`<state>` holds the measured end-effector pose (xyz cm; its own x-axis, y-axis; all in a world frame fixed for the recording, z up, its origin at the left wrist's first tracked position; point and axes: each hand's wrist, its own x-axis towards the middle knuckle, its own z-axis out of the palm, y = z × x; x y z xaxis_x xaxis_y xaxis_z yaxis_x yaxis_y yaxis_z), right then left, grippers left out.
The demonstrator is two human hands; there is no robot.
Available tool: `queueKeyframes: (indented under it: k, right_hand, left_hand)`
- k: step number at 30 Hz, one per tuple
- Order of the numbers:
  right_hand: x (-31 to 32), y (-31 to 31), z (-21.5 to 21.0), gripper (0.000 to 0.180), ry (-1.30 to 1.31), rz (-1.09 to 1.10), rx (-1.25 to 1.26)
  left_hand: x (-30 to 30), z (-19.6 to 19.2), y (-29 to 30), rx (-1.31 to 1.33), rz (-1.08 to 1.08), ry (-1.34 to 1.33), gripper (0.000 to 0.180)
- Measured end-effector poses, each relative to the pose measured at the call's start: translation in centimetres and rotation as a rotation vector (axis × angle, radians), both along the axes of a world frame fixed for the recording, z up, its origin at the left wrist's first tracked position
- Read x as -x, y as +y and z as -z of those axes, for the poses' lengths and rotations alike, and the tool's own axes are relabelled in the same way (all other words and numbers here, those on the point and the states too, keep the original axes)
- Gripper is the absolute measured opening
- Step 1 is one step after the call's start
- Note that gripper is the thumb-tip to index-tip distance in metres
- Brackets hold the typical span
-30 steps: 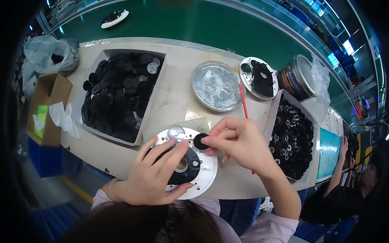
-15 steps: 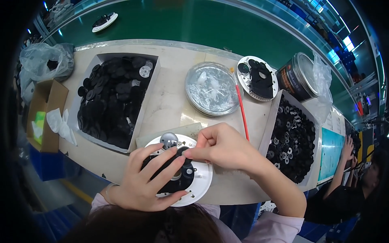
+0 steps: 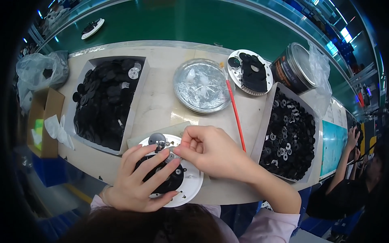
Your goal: Manual assembly of small lighting components onto a circular fixture using a brush to apply adhesive and placing small parts.
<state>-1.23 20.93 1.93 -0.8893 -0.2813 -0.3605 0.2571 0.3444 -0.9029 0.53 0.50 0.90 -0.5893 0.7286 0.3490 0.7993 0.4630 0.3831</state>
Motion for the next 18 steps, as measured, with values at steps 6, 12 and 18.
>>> queueKeyframes:
  k: [6, 12, 18]
  right_hand:
    - [0.0, 0.0, -0.3, 0.015, -0.117, -0.007, 0.019]
    - [-0.2, -0.2, -0.7, 0.015, -0.093, 0.009, -0.051]
    - [-0.8, -0.7, -1.3, 0.015, 0.009, 0.048, -0.111]
  left_hand:
    - [-0.2, -0.2, 0.2, 0.016, -0.022, 0.021, 0.047]
    - [-0.5, 0.1, 0.4, 0.006, -0.05, 0.067, 0.044]
    - [-0.5, 0.0, 0.2, 0.03, -0.039, 0.042, 0.048]
